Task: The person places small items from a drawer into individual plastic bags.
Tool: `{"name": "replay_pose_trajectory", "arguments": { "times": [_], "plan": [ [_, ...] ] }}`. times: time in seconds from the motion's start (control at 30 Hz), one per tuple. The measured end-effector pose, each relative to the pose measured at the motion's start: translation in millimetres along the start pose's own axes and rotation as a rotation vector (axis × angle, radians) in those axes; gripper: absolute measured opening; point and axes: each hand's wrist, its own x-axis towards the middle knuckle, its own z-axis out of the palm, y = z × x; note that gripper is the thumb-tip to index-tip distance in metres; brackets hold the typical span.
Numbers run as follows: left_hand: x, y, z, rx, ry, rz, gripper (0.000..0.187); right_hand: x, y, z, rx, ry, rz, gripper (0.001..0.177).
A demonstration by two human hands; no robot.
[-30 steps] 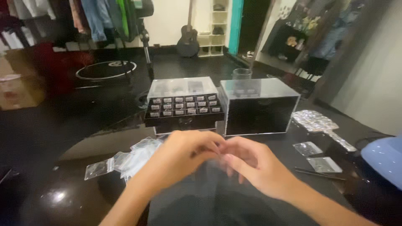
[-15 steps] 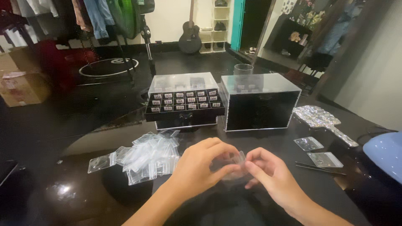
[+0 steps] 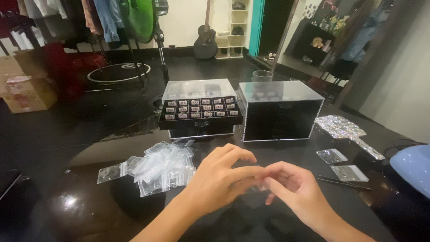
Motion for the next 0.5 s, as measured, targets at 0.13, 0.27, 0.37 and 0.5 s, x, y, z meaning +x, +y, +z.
{"name": "replay_pose_trajectory", "arguments": {
  "times": [0.13,0.27,0.37,0.5],
  "plan": [
    [3.3,-2.4,-4.4,0.010,-0.026,0.064,0.015,3.2,16.4,1.2,0.061,-0.071,-0.065,0.012],
    [-0.8,0.7,-7.7,0.061,-0.149,0.078,0.040,-0.1,-1.5,8.3,-0.021,0.015,0.119,0.018],
    [-1.6,3.5,-5.2,0.053,-0.252,0.120,0.059,1.0,2.4,6.9,-0.125,0.056,0.107,0.019],
    [1.9,10.6,-1.0,-0.081,-0.187,0.069,0.032,7.2,14.7,5.1,-0.088,0.119,0.057,0.020]
  ]
}}
